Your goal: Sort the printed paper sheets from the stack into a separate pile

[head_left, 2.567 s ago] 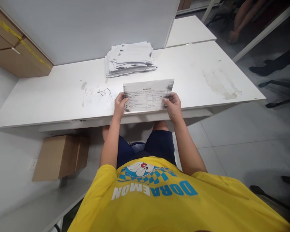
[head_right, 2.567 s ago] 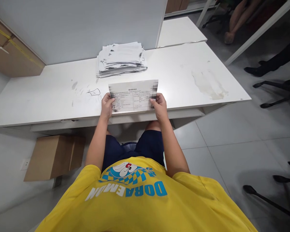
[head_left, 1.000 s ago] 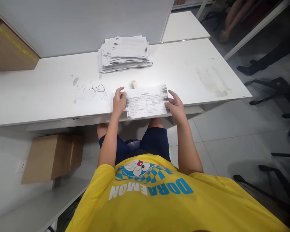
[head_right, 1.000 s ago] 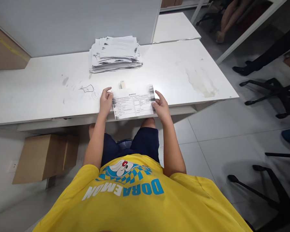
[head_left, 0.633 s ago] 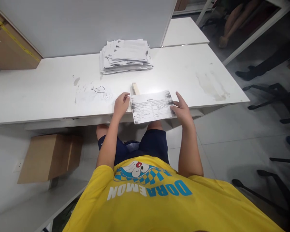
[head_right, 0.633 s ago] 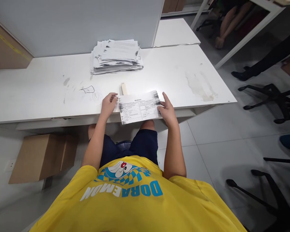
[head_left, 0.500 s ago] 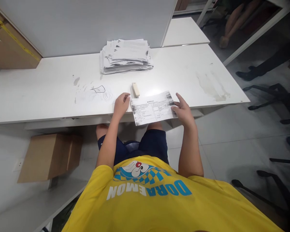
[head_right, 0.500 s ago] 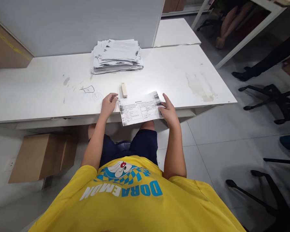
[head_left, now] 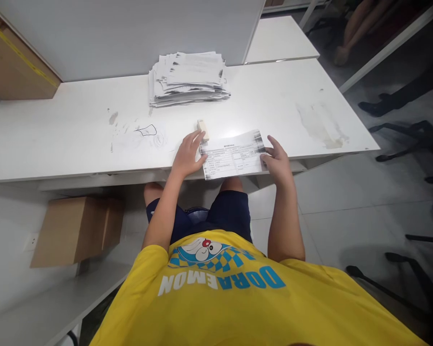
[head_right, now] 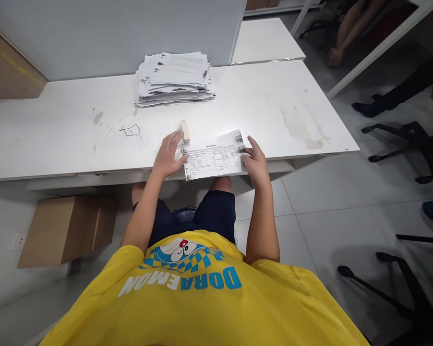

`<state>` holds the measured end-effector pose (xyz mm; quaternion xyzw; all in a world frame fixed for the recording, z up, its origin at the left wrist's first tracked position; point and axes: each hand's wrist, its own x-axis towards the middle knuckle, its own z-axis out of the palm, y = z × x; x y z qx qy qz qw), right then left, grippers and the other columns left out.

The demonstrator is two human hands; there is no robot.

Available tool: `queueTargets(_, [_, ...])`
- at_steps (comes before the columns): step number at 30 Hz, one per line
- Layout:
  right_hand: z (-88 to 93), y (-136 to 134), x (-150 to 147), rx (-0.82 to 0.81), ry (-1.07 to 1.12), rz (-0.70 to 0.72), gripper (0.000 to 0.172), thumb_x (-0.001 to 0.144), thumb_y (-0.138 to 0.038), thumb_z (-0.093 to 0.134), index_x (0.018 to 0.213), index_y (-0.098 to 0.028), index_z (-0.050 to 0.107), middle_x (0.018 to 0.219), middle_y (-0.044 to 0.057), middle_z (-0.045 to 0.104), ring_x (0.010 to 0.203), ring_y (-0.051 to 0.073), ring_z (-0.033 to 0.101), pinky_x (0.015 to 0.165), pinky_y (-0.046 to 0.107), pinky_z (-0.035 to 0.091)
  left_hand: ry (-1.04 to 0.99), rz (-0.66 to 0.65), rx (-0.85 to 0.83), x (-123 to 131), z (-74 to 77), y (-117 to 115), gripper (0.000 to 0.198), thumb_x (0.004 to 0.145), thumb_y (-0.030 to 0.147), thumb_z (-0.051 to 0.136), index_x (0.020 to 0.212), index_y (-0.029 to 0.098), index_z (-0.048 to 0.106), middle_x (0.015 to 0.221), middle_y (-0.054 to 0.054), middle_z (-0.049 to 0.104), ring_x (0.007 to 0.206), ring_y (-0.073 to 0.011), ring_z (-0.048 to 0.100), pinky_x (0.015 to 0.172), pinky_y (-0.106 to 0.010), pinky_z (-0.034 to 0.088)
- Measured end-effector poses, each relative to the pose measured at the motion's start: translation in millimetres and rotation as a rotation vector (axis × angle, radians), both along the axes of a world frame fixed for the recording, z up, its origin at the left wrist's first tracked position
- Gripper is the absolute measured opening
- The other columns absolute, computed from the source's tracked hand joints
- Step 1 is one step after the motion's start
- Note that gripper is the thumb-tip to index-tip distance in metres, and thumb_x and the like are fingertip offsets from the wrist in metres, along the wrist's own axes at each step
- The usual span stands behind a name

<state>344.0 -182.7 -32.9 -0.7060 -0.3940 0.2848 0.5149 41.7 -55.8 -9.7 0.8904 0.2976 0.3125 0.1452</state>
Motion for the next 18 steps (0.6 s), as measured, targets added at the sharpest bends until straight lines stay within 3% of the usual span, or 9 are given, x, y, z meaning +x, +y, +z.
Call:
queueTargets(2, [-6.1, 1, 2, 0.040, 0.036, 0.024, 0.074, 0.078, -0.026, 0.058, 0.151, -0.030, 0.046, 0.119, 0.008, 0.068, 0.097, 0.021, 0.065, 0.082, 0.037, 0.058, 0.064, -0.053, 0.026, 0, -0.4, 0, 0.070, 0.097, 0.061, 0.042, 0.156, 0.026, 0.029, 0.162, -0.011, 0.036, 0.150, -0.0332, 0.031, 0.122, -0.055, 0.028])
queueTargets(6, [-14.2, 0, 4, 0.102, 0.136, 0.038, 0.073, 0.079, -0.029, 0.058, 0.151, -0.028, 0.045, 0.116, 0.007, 0.070, 0.099, 0.021, 0.067, 0.085, 0.037, 0.058, 0.157, -0.067, 0.001, 1, 0.4, -1, 0.067, 0.099, 0.062, 0.034, 0.155, 0.025, 0.035, 0.164, -0.008, 0.037, 0.151, -0.0313, 0.032, 0.120, -0.052, 0.034])
queueTargets(13, [-10.4, 0, -1, 0.097, 0.168, 0.013, 0.069, 0.078, -0.030, 0.059, 0.146, -0.029, 0.048, 0.115, 0.007, 0.070, 0.100, 0.021, 0.067, 0.085, 0.038, 0.058, 0.149, -0.022, -0.057, 2, 9.9, -5, 0.062, 0.102, 0.062, 0.028, 0.149, 0.026, 0.047, 0.159, -0.005, 0.045, 0.151, -0.0285, 0.033, 0.120, -0.049, 0.033])
queueTargets(18, [-4.8, 1, -9, 0.059, 0.135, -0.020, 0.069, 0.077, -0.033, 0.056, 0.146, -0.027, 0.049, 0.109, 0.006, 0.070, 0.100, 0.021, 0.067, 0.083, 0.036, 0.058, 0.127, 0.021, -0.118, 2, 15.0, -6, 0.046, 0.104, 0.045, 0.035, 0.141, 0.028, 0.057, 0.151, -0.002, 0.055, 0.151, -0.0282, 0.033, 0.118, -0.051, 0.032])
